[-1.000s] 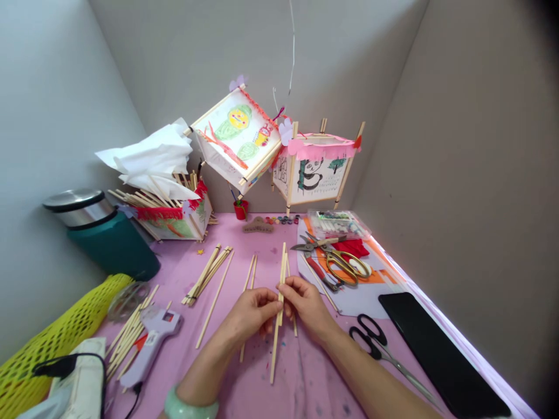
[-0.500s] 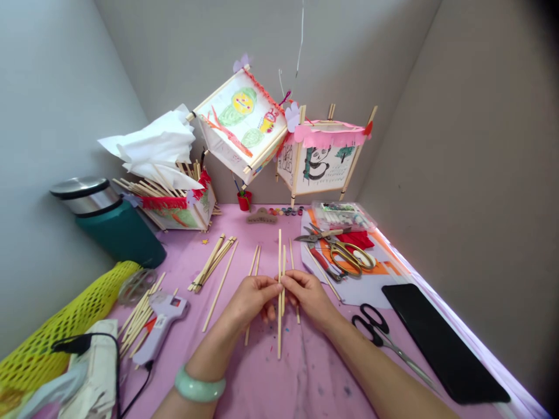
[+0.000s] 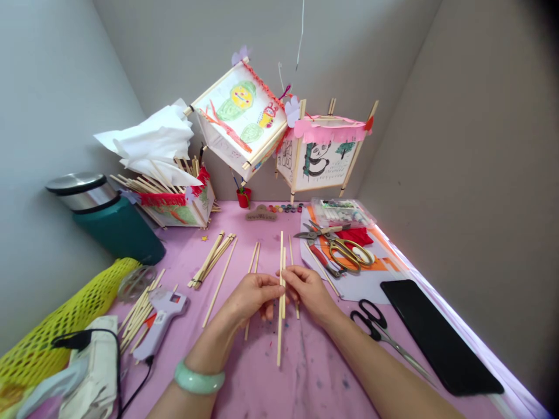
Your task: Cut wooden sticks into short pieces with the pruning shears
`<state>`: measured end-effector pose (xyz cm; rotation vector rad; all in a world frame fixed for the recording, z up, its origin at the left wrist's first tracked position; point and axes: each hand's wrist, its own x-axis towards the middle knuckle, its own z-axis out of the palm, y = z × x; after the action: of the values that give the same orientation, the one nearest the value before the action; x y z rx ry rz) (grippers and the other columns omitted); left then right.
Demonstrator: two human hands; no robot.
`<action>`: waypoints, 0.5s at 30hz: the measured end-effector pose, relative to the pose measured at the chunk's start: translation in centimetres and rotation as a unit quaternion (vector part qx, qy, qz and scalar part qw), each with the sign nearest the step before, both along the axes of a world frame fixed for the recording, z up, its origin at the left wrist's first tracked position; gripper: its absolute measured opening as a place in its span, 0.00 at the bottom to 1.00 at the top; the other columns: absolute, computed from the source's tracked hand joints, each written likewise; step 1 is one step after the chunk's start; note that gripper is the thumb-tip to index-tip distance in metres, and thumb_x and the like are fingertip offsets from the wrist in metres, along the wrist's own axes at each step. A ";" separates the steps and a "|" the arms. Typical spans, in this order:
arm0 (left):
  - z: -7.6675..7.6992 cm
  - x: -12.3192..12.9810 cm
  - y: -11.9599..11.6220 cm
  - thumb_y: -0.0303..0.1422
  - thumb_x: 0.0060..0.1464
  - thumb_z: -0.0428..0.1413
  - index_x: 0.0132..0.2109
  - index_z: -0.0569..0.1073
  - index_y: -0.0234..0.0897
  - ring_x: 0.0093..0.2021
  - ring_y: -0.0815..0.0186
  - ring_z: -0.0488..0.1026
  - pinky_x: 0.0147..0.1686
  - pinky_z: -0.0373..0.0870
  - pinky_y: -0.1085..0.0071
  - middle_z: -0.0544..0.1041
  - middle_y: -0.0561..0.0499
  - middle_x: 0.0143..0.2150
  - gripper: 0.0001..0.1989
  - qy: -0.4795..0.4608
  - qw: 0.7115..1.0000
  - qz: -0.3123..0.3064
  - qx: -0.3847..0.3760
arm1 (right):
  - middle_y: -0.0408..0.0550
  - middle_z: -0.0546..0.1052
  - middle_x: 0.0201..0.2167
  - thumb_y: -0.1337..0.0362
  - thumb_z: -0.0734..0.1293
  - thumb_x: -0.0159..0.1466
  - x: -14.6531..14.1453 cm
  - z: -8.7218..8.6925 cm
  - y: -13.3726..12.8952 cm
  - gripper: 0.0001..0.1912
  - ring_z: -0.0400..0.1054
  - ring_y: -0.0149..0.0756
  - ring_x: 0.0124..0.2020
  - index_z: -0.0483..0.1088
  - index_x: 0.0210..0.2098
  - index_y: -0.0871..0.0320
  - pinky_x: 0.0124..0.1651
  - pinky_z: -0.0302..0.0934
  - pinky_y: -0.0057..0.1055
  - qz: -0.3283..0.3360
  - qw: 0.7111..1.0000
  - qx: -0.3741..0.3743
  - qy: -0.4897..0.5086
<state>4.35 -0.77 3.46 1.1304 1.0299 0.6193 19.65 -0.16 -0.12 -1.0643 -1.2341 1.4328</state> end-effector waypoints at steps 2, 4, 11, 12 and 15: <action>-0.2 0.0 0.0 0.41 0.44 0.60 0.32 0.75 0.30 0.12 0.77 0.63 0.12 0.57 0.78 0.77 0.49 0.27 0.16 0.000 1.000 -0.009 -0.003 | 0.35 0.61 0.12 0.52 0.67 0.58 0.1 0.0 0.0 0.16 0.53 0.24 0.14 0.71 0.30 0.60 0.17 0.45 0.23 -0.005 1.000 0.000 0.000; -0.4 0.0 0.0 0.42 0.46 0.59 0.32 0.75 0.30 0.12 0.77 0.63 0.12 0.56 0.78 0.77 0.48 0.26 0.16 -0.001 1.000 -0.011 -0.003 | 0.35 0.60 0.12 0.52 0.67 0.57 0.1 0.2 0.0 0.16 0.53 0.24 0.14 0.71 0.29 0.60 0.18 0.45 0.23 -0.008 1.000 0.002 0.001; -0.2 0.1 0.2 0.43 0.46 0.59 0.31 0.75 0.30 0.11 0.75 0.61 0.12 0.56 0.79 0.69 0.55 0.14 0.17 0.004 1.000 0.028 -0.006 | 0.37 0.65 0.16 0.54 0.69 0.55 -0.1 0.4 -0.2 0.14 0.53 0.23 0.16 0.72 0.29 0.61 0.18 0.45 0.23 -0.015 1.000 0.009 0.001; -0.1 0.1 0.2 0.43 0.45 0.59 0.31 0.74 0.30 0.11 0.75 0.61 0.12 0.56 0.79 0.68 0.56 0.13 0.17 0.002 0.999 0.033 -0.007 | 0.38 0.65 0.16 0.54 0.69 0.55 -0.2 0.4 -0.2 0.14 0.53 0.23 0.16 0.72 0.29 0.61 0.19 0.45 0.23 -0.014 1.000 0.010 0.001; -0.3 0.0 0.2 0.44 0.44 0.60 0.29 0.74 0.30 0.11 0.76 0.61 0.12 0.55 0.79 0.68 0.56 0.14 0.18 -0.004 1.000 0.027 -0.008 | 0.37 0.64 0.15 0.53 0.69 0.56 -0.2 0.5 -0.2 0.15 0.52 0.23 0.16 0.73 0.29 0.61 0.18 0.44 0.23 -0.014 1.000 0.011 0.000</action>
<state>4.36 -0.60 3.17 1.0894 1.0602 0.6570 19.47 -0.39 0.33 -1.0633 -1.2281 1.3955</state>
